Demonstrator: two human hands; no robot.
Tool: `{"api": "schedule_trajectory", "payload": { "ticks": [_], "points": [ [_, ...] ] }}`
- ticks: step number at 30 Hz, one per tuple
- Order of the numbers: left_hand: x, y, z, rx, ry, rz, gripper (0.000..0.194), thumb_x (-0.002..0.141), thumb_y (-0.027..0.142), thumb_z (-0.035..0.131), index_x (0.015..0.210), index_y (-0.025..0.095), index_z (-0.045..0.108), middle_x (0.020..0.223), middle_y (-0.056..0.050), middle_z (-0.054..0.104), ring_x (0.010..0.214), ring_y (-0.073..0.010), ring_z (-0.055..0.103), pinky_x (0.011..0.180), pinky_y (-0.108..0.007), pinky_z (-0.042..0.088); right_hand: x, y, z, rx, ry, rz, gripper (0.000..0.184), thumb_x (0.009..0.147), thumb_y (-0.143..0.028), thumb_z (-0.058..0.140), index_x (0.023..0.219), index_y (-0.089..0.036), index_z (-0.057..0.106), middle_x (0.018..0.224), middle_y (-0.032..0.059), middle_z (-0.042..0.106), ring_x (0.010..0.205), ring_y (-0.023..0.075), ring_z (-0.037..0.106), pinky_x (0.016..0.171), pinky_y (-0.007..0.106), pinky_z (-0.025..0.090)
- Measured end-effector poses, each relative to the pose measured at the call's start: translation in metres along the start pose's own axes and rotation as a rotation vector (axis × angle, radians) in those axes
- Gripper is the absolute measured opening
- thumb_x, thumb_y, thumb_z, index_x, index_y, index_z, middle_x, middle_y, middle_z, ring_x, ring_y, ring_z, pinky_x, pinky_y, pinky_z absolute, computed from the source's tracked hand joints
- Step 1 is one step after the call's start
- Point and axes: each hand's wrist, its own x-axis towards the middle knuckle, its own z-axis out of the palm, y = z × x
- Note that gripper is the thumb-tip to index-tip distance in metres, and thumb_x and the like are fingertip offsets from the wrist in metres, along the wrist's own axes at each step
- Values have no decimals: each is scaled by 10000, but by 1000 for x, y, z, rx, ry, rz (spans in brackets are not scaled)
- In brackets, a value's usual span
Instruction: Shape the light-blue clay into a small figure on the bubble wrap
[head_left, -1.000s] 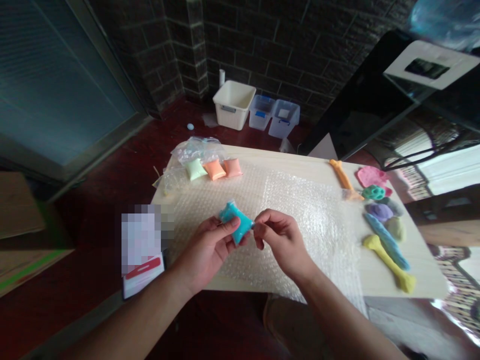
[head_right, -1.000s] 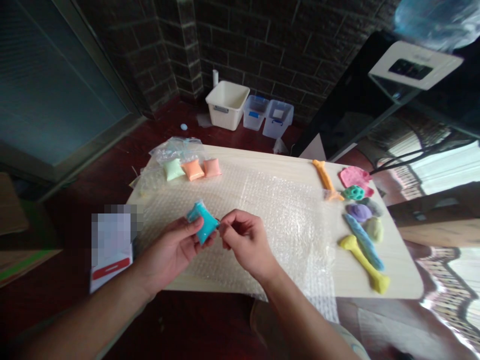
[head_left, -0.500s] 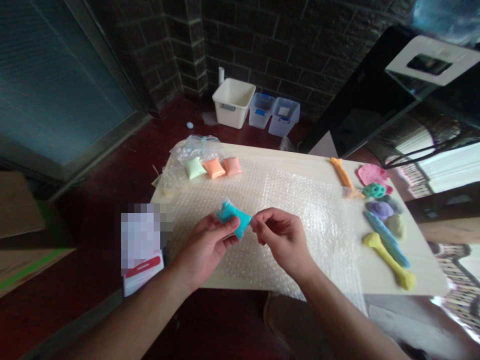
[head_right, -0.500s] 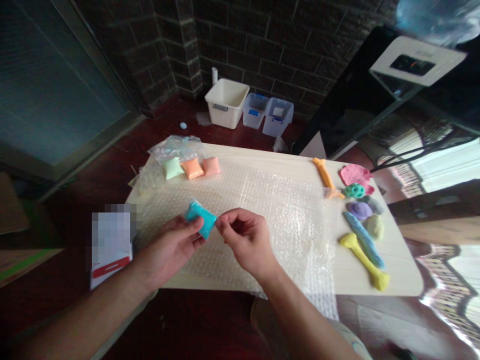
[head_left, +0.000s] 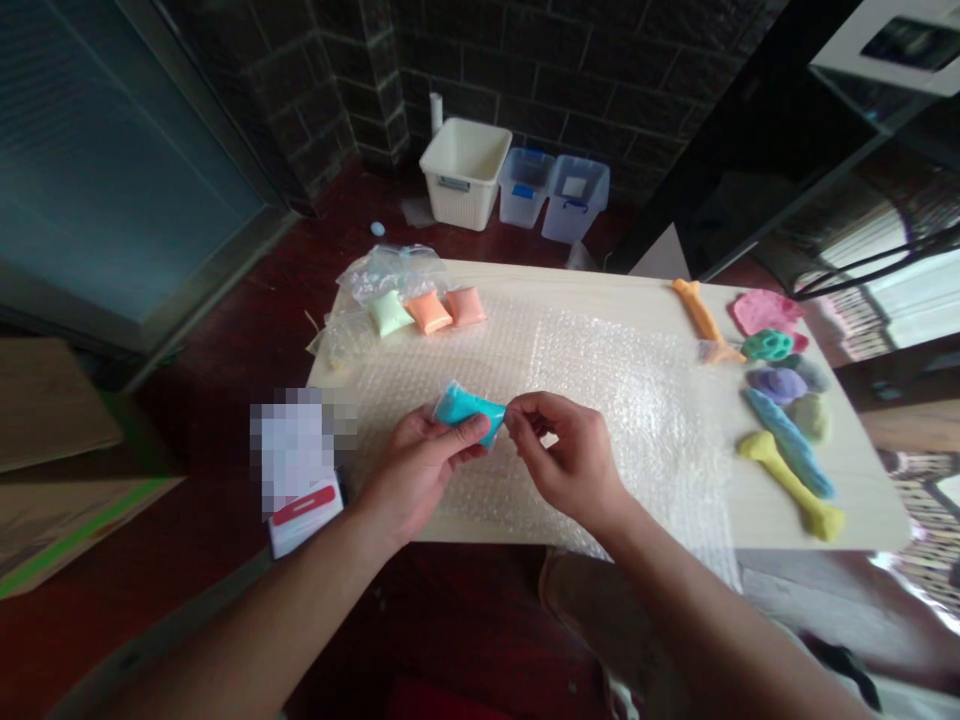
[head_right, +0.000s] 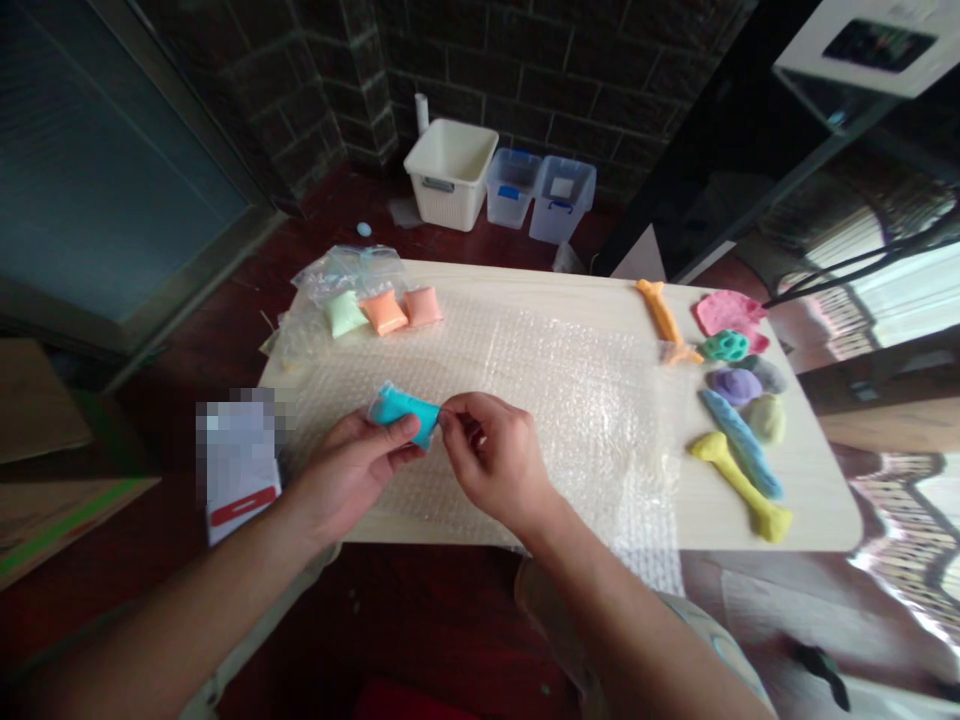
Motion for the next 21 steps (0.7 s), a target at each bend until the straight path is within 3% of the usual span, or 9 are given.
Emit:
{"api": "schedule_trajectory", "payload": {
  "ticks": [5, 10, 15, 18, 21],
  "points": [
    [-1, 4, -3, 47, -73, -44, 261, 723, 291, 930, 873, 155, 765, 885, -51, 777, 774, -171, 720, 677, -277, 571, 6, 0, 0, 389, 49, 202, 248, 970, -406, 658, 865, -182, 662, 612, -13, 613, 532, 114, 559, 505, 257, 444],
    [-1, 6, -3, 40, -100, -26, 253, 725, 235, 913, 891, 143, 745, 870, -38, 770, 718, -136, 704, 684, -255, 573, 10, -2, -1, 625, 84, 262, 241, 947, -413, 707, 874, -185, 673, 656, -24, 603, 545, 105, 547, 512, 255, 450],
    [1, 10, -2, -77, -50, 61, 288, 730, 202, 904, 926, 181, 693, 944, -9, 773, 853, -157, 747, 800, -277, 589, 6, -2, 0, 538, 102, 181, 257, 902, -360, 789, 1090, -192, 743, 852, 29, 729, 669, 129, 644, 547, 250, 501],
    [0, 8, -2, -58, -55, 96, 313, 758, 218, 890, 983, 203, 673, 996, -13, 771, 945, -180, 749, 867, -309, 578, 3, 0, 4, 513, 82, 159, 223, 881, -354, 818, 1035, -195, 787, 883, 61, 790, 685, 150, 692, 564, 267, 549],
    [-2, 7, -3, 106, -78, 149, 371, 777, 247, 893, 1087, 218, 691, 1031, -35, 777, 951, -188, 734, 827, -295, 554, 2, 1, 7, 527, 114, 151, 163, 900, -346, 801, 970, -199, 808, 853, 60, 804, 656, 150, 700, 582, 287, 583]
  ]
}}
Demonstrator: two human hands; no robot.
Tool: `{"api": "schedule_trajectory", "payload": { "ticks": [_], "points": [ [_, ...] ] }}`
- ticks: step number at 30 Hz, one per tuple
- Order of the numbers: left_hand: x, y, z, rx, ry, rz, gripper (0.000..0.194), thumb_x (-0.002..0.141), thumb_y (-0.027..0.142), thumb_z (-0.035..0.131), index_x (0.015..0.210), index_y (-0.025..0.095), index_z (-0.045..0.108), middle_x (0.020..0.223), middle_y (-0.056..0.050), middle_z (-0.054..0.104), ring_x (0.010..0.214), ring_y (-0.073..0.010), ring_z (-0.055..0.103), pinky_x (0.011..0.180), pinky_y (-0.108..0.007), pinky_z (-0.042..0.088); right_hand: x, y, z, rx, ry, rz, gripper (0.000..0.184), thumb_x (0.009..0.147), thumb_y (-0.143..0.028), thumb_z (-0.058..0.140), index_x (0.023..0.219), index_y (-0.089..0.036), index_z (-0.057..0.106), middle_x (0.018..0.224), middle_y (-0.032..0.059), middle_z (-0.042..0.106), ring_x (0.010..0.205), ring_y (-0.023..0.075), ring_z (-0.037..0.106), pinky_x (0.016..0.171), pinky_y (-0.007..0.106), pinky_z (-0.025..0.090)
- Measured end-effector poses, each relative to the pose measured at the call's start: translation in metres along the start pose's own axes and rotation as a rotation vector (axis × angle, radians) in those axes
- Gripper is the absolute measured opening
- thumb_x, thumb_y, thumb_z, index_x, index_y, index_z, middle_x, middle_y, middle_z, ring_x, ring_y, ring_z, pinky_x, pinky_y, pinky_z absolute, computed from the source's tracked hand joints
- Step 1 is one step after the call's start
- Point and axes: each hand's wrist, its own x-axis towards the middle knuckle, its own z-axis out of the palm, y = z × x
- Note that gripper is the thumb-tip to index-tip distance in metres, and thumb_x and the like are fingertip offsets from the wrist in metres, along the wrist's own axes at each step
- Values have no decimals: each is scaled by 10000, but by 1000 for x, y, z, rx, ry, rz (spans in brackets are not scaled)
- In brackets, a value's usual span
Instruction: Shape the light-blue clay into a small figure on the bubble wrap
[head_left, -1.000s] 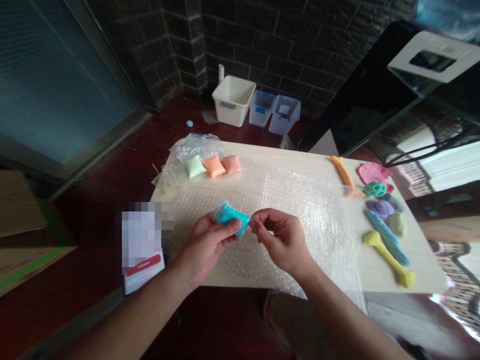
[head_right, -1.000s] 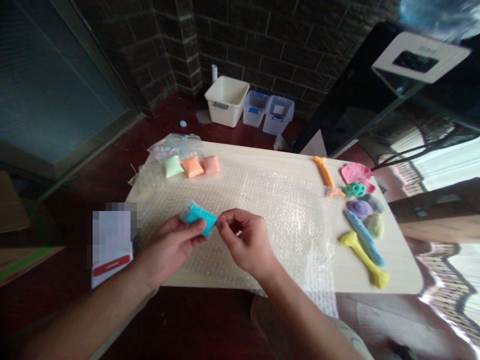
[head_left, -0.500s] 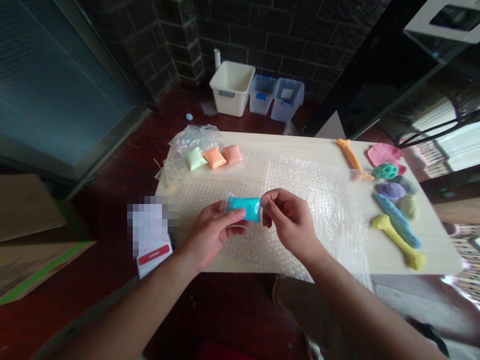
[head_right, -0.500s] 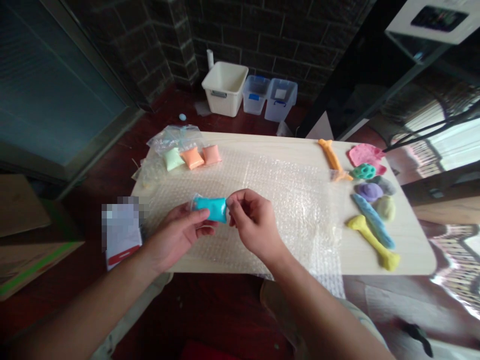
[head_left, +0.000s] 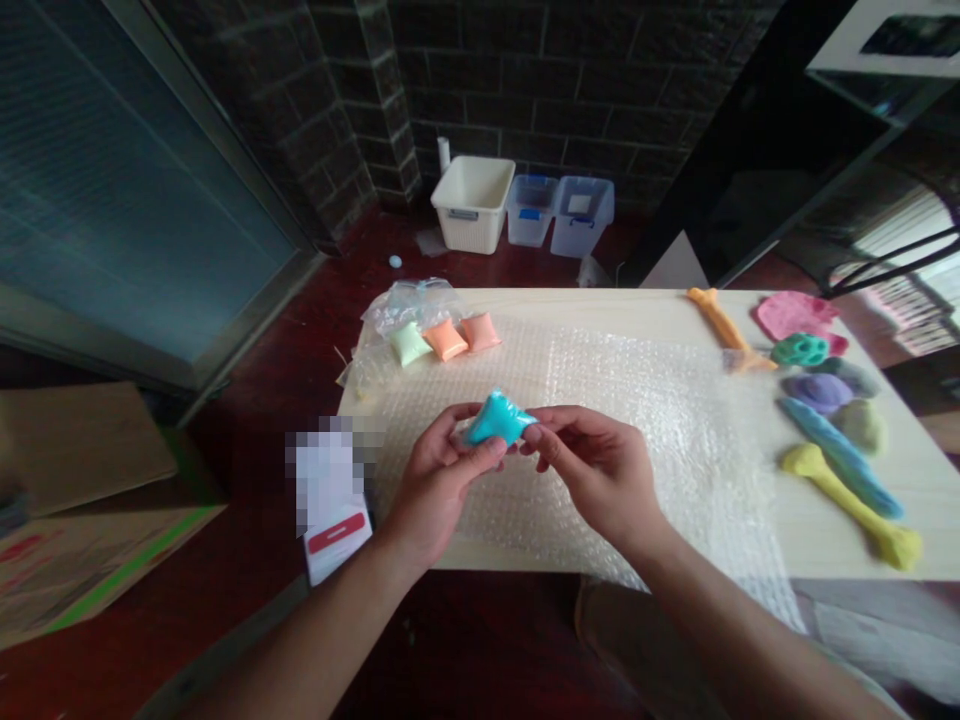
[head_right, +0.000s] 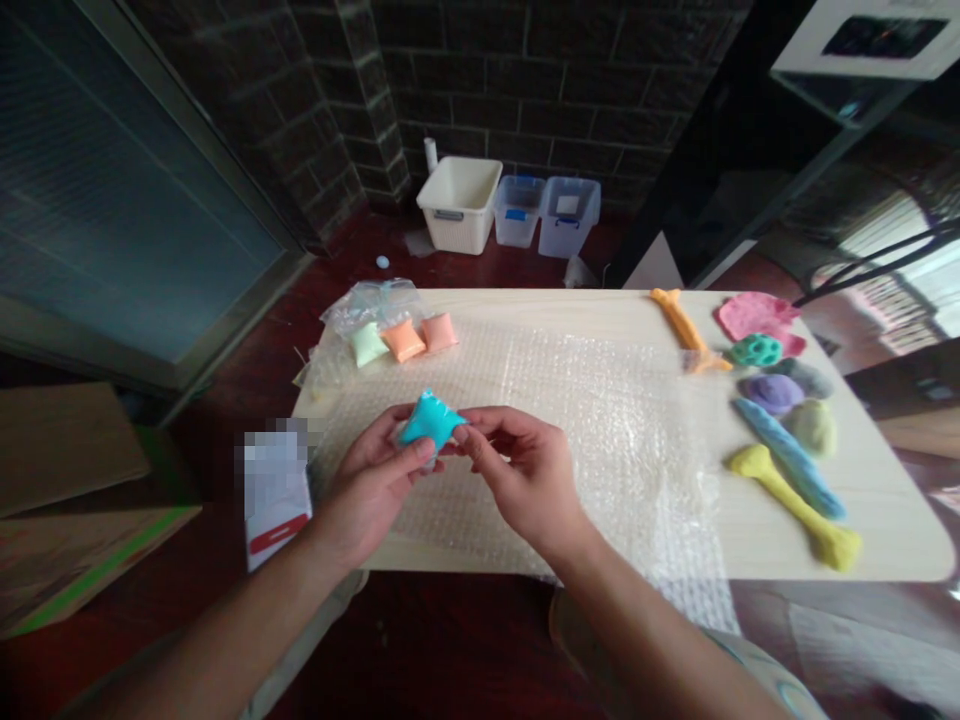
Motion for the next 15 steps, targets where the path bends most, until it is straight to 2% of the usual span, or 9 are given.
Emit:
{"api": "schedule_trajectory", "payload": {
  "ticks": [4, 9, 15],
  "points": [
    [-2, 4, 0, 199, -72, 66, 323, 783, 259, 898, 1060, 191, 744, 1010, -60, 784, 945, -197, 718, 849, -289, 542, 1, 0, -2, -31, 37, -33, 135, 863, -307, 837, 940, -202, 801, 864, 53, 801, 663, 142, 694, 573, 278, 578],
    [-2, 8, 0, 241, -121, 114, 250, 825, 266, 865, 1017, 188, 725, 1017, -60, 768, 944, -200, 710, 875, -308, 558, 0, -4, -2, -69, 52, -81, 117, 853, -258, 845, 937, -210, 779, 816, 31, 785, 643, 135, 696, 584, 278, 586],
    [-4, 7, 1, 249, -104, 132, 245, 829, 273, 865, 1005, 193, 715, 1010, -51, 756, 970, -206, 708, 904, -314, 569, -5, -6, -1, -79, 69, -132, 69, 898, -264, 814, 912, -216, 767, 774, 23, 775, 648, 145, 714, 579, 280, 589]
  ]
}}
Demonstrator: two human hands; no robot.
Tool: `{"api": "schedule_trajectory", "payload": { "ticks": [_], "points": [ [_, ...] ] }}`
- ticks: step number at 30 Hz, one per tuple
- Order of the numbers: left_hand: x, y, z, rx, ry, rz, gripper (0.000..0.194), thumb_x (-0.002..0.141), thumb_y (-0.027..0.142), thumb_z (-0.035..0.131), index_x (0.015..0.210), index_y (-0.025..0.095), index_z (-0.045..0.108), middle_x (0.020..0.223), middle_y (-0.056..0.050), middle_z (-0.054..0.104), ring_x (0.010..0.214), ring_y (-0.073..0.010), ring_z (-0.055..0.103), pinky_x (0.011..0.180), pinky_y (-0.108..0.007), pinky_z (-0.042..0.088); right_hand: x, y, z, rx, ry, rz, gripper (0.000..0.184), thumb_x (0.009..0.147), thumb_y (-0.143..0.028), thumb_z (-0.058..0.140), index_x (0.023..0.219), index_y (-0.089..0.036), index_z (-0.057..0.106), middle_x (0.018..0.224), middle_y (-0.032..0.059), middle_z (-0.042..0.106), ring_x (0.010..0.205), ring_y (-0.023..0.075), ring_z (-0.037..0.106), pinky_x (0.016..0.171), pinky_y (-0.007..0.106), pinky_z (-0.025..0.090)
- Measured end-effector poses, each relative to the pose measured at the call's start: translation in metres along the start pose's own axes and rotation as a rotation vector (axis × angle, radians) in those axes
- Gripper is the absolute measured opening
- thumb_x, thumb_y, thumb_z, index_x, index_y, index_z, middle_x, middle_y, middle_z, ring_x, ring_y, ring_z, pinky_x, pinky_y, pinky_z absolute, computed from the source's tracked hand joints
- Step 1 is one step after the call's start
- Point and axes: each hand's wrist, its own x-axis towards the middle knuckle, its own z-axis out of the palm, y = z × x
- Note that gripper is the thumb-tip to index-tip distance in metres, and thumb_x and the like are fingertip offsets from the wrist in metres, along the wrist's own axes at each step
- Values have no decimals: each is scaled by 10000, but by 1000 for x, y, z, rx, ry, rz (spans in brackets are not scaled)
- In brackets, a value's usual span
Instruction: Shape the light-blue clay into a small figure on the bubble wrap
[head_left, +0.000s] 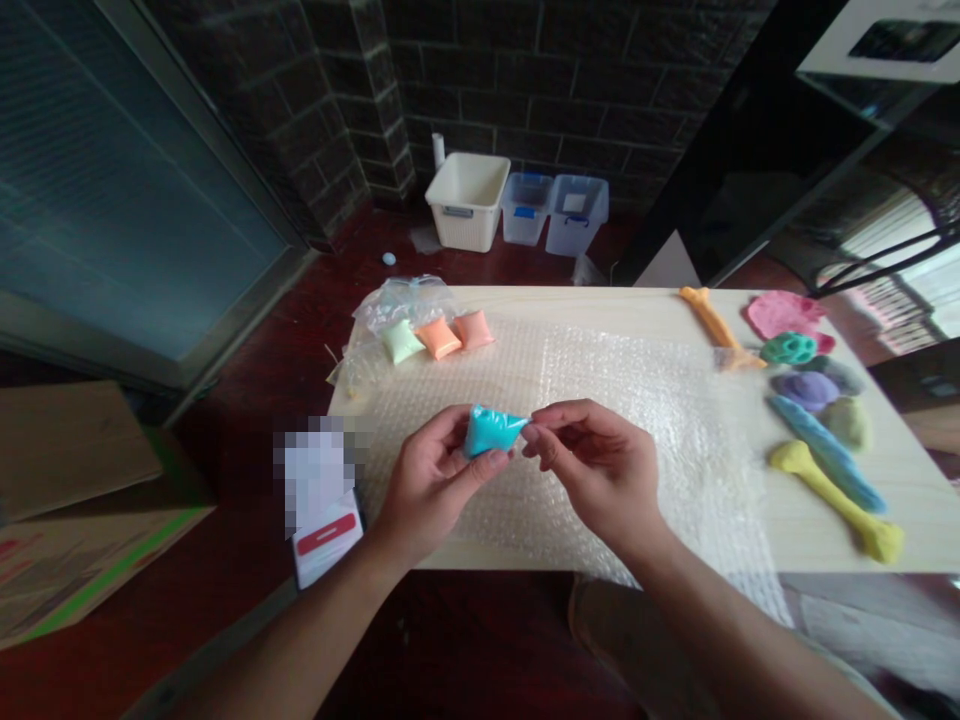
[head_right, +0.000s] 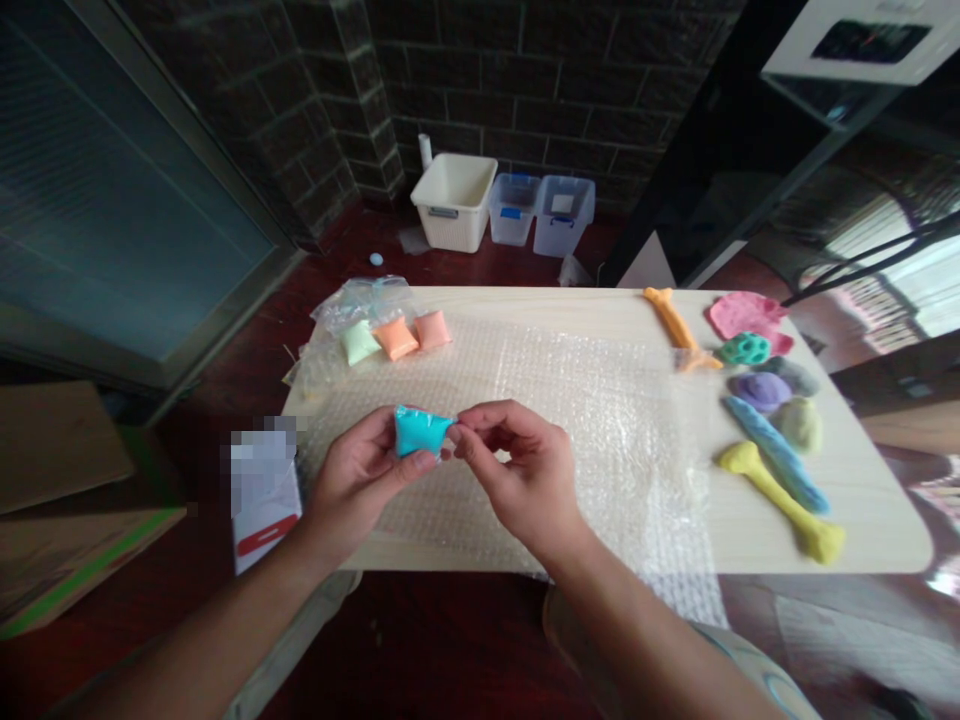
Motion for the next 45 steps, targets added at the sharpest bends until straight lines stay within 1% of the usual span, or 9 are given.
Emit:
{"api": "schedule_trajectory", "payload": {
  "ticks": [6, 14, 24, 28, 30, 32, 36, 41, 45],
  "points": [
    [-1, -3, -1, -26, -52, -57, 282, 854, 312, 848, 1071, 178, 729, 1047, -73, 773, 946, -219, 742, 872, -341, 617, -1, 3, -2, -68, -11, -23, 75, 939, -279, 772, 960, -208, 785, 844, 43, 788, 652, 146, 714, 587, 291, 591],
    [-1, -4, 0, -25, -60, -51, 304, 852, 312, 856, 1088, 152, 749, 1015, -73, 801, 819, -156, 745, 748, -248, 614, -1, 4, -2, -60, -53, -84, 83, 955, -214, 741, 1010, -221, 802, 898, 35, 780, 677, 132, 720, 592, 275, 586],
    [-1, -3, 3, -3, -40, -36, 332, 869, 307, 835, 1142, 133, 762, 968, -71, 800, 765, -131, 713, 706, -227, 596, 2, -2, 0, -202, -59, -254, 96, 921, -142, 739, 969, -202, 797, 857, 43, 762, 715, 142, 714, 611, 276, 586],
    [-2, 1, 7, 8, -43, -35, 290, 857, 305, 841, 1072, 128, 763, 938, -66, 790, 747, -131, 704, 707, -232, 590, 1, -1, -1, -107, -47, -130, 65, 934, -208, 744, 990, -203, 777, 859, 41, 752, 675, 140, 697, 597, 286, 588],
    [-3, 3, 8, 5, -52, -30, 268, 855, 304, 841, 1041, 130, 758, 929, -61, 781, 761, -139, 707, 714, -240, 590, 0, 0, -1, -52, -39, -47, 148, 936, -246, 753, 1081, -216, 768, 880, 37, 752, 646, 134, 682, 580, 289, 582],
    [-3, 3, 7, -6, -62, -26, 269, 860, 307, 835, 1053, 138, 753, 940, -55, 773, 784, -146, 710, 730, -249, 592, 1, 0, -1, -34, -60, -41, 198, 933, -261, 764, 1128, -226, 774, 916, 44, 757, 655, 137, 683, 585, 297, 580],
    [-5, 0, 3, 16, -77, -20, 260, 874, 305, 822, 1070, 152, 746, 928, -40, 754, 816, -150, 696, 752, -251, 575, 2, 1, -1, -53, -117, -46, 135, 923, -288, 779, 1035, -218, 809, 925, 62, 767, 687, 149, 682, 590, 303, 567],
    [-4, -2, -1, 131, -106, -4, 225, 886, 339, 808, 1004, 157, 746, 866, -23, 716, 785, -142, 641, 725, -245, 529, 7, 0, -4, 25, -172, 154, 175, 888, -361, 815, 916, -190, 785, 760, 35, 743, 645, 139, 652, 574, 275, 520],
    [0, -1, -2, 176, -188, -15, 272, 924, 369, 764, 1108, 167, 756, 910, -31, 720, 811, -149, 642, 729, -254, 527, 14, 1, -8, 115, -224, 303, 250, 865, -427, 828, 916, -182, 813, 722, 39, 740, 635, 135, 635, 567, 263, 499]
  ]
}}
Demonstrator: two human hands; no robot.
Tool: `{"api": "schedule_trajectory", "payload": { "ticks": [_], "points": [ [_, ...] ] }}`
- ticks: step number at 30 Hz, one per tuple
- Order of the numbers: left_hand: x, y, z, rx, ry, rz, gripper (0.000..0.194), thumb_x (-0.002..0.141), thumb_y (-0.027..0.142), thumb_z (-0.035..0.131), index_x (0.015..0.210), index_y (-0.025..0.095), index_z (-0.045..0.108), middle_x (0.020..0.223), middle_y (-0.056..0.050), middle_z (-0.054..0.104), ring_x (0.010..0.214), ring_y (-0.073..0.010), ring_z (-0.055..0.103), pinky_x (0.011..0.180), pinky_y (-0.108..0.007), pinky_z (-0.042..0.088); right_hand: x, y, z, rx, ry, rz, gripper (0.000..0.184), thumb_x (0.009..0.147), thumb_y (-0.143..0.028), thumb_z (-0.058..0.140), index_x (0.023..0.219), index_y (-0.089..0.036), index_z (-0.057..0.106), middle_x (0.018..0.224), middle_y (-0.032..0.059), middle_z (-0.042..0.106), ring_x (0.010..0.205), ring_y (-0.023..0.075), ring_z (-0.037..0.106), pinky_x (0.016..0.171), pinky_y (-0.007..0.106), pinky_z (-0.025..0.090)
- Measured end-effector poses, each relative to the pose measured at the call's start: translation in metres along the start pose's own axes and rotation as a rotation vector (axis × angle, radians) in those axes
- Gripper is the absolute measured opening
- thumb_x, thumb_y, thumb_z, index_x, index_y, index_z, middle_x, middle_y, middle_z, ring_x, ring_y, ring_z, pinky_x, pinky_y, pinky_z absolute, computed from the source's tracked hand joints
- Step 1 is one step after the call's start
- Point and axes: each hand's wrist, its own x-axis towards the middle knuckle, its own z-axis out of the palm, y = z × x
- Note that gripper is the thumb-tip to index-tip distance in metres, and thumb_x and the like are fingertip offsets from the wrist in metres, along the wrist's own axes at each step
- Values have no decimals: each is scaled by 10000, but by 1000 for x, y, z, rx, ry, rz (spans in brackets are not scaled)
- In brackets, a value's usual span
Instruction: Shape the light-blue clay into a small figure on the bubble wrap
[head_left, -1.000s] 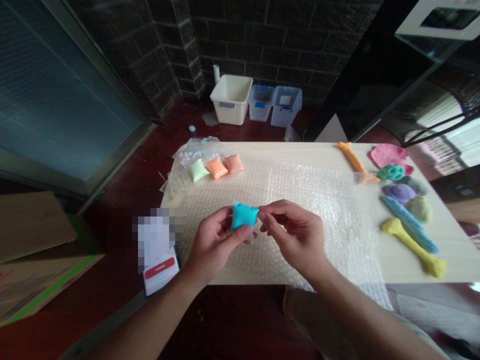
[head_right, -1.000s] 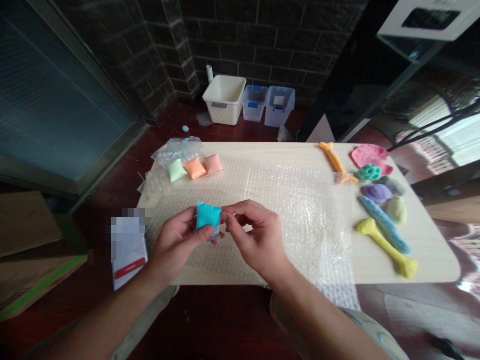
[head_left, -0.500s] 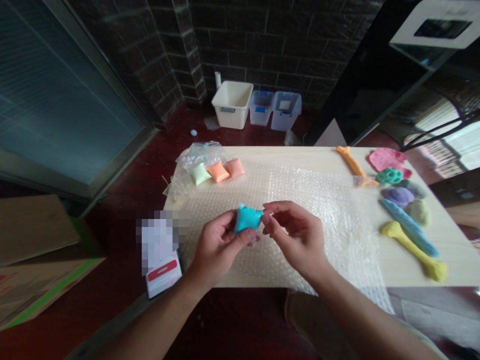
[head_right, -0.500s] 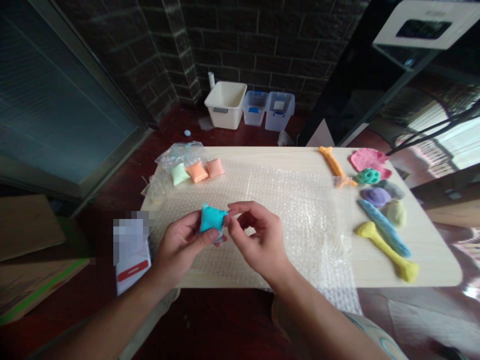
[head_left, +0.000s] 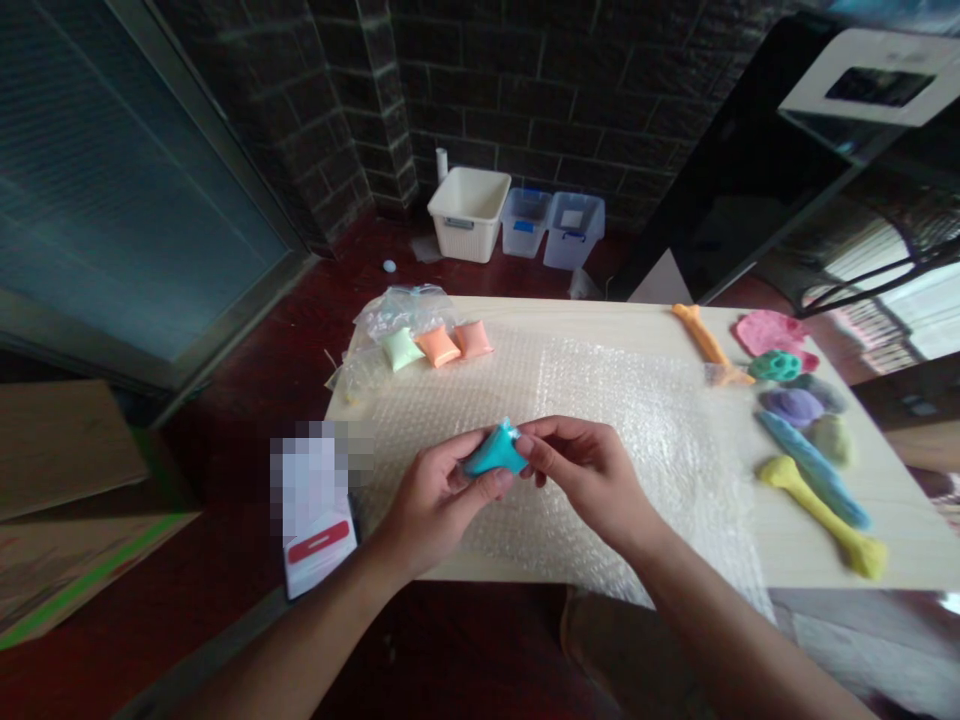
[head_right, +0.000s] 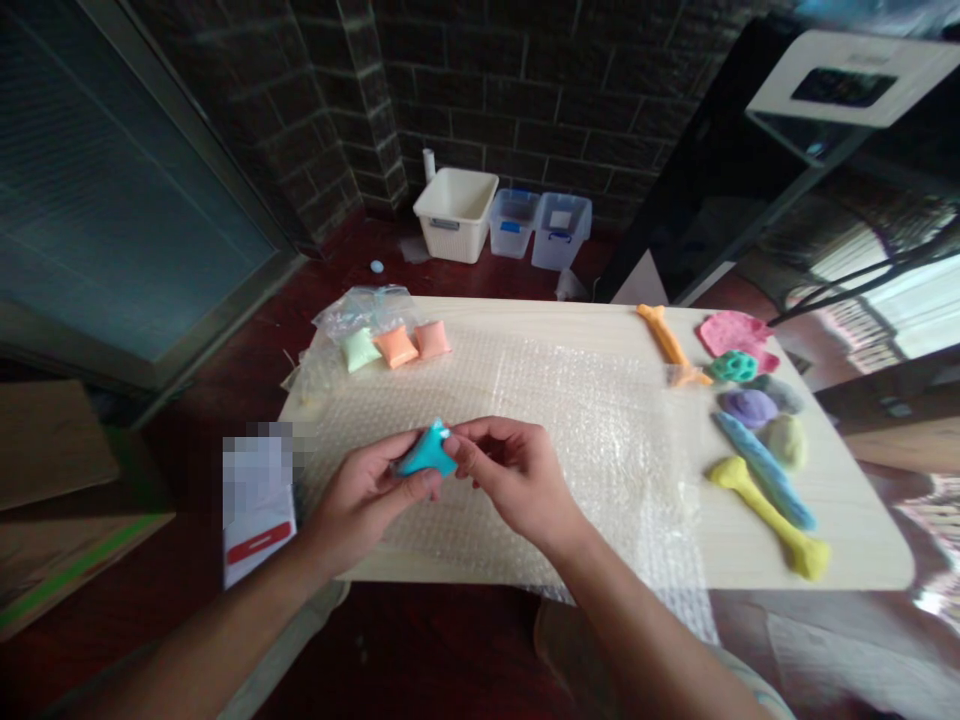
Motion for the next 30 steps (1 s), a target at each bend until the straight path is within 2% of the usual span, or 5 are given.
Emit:
{"api": "schedule_trajectory", "payload": {
  "ticks": [3, 6, 9, 21, 30],
  "points": [
    [3, -4, -1, -8, 64, -30, 434, 884, 392, 806, 1240, 161, 713, 993, -55, 744, 783, -145, 656, 710, -265, 538, 4, 0, -3, 31, -13, 75, 298, 827, -470, 856, 869, -177, 822, 672, 34, 720, 612, 131, 617, 561, 261, 486],
    [5, -8, -4, -33, 205, -66, 621, 808, 397, 878, 1318, 147, 627, 893, -41, 751, 702, -145, 673, 657, -262, 535, 6, 2, -3, 66, 28, 103, 319, 805, -484, 871, 818, -172, 808, 635, 28, 708, 585, 122, 604, 559, 259, 482],
    [6, -9, -6, -52, 253, -65, 585, 783, 377, 899, 1237, 150, 608, 818, -26, 750, 679, -153, 696, 651, -260, 538, 5, 6, -2, 91, 46, 114, 326, 787, -486, 883, 797, -172, 796, 618, 23, 706, 563, 120, 594, 550, 262, 481],
    [6, -5, -9, -113, 221, -82, 483, 777, 359, 900, 1135, 141, 659, 746, -3, 697, 645, -130, 639, 617, -241, 482, 4, 2, -10, -83, -43, 50, 358, 885, -502, 795, 828, -155, 728, 674, 36, 701, 603, 132, 608, 568, 272, 499],
    [8, -8, -10, -298, 137, -192, 482, 785, 330, 892, 1174, 140, 678, 828, 1, 661, 660, -90, 568, 624, -230, 439, 0, 8, -3, -136, -139, 26, 338, 968, -484, 632, 807, -193, 574, 599, -13, 599, 534, 115, 519, 518, 257, 401]
  ]
}}
